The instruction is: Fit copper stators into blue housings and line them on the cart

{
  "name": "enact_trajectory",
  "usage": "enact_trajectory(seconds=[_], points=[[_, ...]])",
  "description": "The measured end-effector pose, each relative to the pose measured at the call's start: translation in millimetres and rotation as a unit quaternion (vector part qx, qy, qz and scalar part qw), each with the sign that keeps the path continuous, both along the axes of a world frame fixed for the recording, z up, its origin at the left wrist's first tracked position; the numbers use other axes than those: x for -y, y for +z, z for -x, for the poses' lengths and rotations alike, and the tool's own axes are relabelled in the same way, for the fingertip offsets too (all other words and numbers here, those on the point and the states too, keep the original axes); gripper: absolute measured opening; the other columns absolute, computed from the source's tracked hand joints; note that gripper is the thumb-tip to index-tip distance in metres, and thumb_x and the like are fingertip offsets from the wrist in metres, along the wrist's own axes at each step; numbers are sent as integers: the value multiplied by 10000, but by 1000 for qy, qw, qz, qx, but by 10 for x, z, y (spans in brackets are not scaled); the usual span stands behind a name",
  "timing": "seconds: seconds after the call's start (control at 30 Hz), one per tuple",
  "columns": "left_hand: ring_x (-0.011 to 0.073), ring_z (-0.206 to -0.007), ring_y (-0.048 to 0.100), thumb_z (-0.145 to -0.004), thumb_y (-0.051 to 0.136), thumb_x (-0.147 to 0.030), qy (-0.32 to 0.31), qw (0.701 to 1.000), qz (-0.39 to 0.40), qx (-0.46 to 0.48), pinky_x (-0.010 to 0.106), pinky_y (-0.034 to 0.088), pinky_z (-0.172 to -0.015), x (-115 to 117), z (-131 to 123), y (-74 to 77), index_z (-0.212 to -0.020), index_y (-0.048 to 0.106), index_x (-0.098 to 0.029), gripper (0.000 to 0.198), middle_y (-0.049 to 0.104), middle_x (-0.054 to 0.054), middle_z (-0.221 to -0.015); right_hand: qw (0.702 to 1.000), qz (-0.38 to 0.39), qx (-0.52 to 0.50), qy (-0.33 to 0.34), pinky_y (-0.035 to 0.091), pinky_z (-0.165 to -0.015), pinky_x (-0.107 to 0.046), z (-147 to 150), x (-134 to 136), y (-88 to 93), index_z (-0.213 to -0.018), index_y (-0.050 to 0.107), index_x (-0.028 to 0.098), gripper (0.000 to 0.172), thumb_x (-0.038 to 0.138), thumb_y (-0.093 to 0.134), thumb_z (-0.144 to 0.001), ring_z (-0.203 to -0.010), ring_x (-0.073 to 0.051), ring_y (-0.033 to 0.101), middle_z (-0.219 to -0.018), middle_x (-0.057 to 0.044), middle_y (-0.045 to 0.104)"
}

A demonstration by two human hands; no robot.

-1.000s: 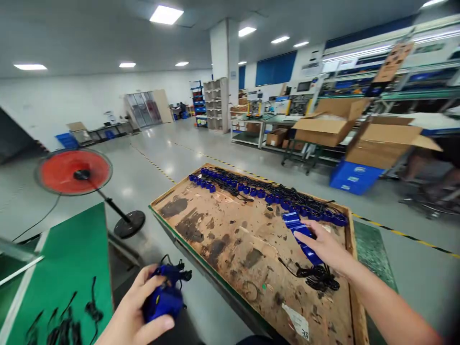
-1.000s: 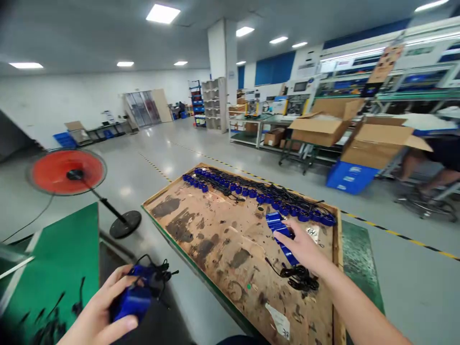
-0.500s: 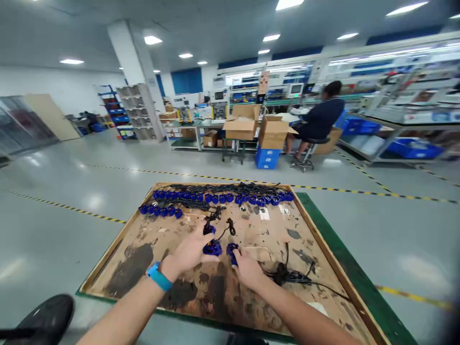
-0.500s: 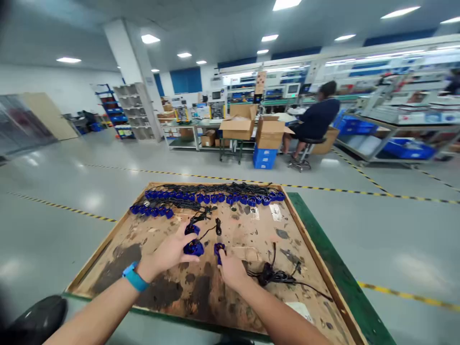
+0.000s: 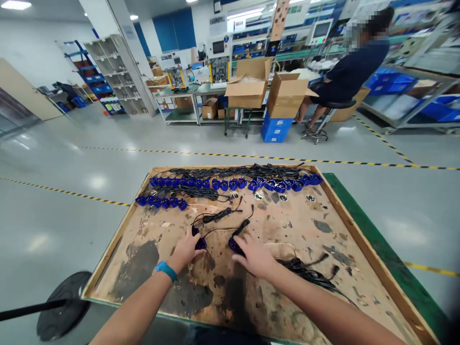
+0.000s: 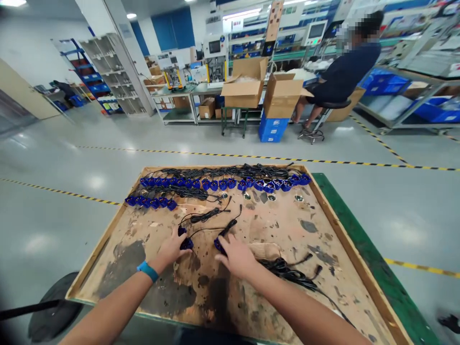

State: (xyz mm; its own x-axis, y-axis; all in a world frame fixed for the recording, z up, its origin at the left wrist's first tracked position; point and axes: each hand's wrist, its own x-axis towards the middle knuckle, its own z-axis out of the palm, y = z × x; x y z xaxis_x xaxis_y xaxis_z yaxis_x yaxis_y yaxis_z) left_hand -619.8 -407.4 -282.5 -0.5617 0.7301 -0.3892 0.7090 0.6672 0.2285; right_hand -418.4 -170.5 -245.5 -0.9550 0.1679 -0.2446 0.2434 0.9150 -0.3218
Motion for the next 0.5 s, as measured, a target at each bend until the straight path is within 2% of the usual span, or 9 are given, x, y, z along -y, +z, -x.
enact_trajectory(seconds=[0.07, 0.13, 0.23, 0.33, 0.4, 0.5], points=[[374, -1332, 549, -833, 741, -551, -13, 999, -44, 23, 469, 476, -1090, 99, 31, -49, -1371, 544, -274, 636, 267, 191, -1581, 998, -25, -29, -41, 432, -999, -444, 266, -119, 70, -1379, 549, 173, 489, 488, 427, -1026, -1184, -337, 533, -1254, -187, 601], [379, -1424, 452, -879, 688, -545, -21, 994, -88, 55, 485, 422, -1150, 219, 96, -77, -1486, 440, -282, 706, 239, 191, -1613, 997, -33, -40, -52, 413, -1014, -433, 615, -249, 63, -1363, 553, 158, 437, 420, 431, -1035, -1200, -319, 532, -1294, -190, 600], [328, -1524, 299, -973, 563, -450, -19, 986, -137, 90, 474, 356, -1209, 391, 223, -90, -1591, 244, -284, 715, 179, 163, -1667, 999, -32, -14, -28, 396, -1031, -455, 1139, -384, -100, -1432, 493, 178, 508, 388, 576, -977, -1292, -321, 483, -1436, -188, 527], [323, -1552, 227, -926, 621, -350, -13, 980, -169, 101, 476, 339, -1223, 518, 311, -90, -1612, 160, -243, 833, 104, 176, -1692, 999, -33, 22, -1, 402, -1017, -464, 1494, -390, -322, -1404, 533, 189, 548, 336, 695, -901, -1306, -332, 463, -1456, -177, 513], [319, -1524, 305, -877, 659, -278, -11, 978, -172, 117, 477, 359, -1213, 578, 331, -94, -1601, 185, -213, 868, 231, 194, -1659, 999, -32, 31, 16, 406, -1009, -453, 1608, -353, -425, -1294, 621, 175, 437, 281, 715, -880, -1288, -331, 465, -1382, -168, 570], [289, -1382, 513, -867, 602, -183, -12, 979, -149, 135, 459, 434, -1155, 637, 353, -105, -1528, 323, -194, 717, 524, 173, -1477, 998, -37, 36, 39, 407, -996, -431, 1633, -311, -469, -1173, 679, 159, 267, 225, 655, -915, -1284, -321, 448, -1319, -166, 605]])
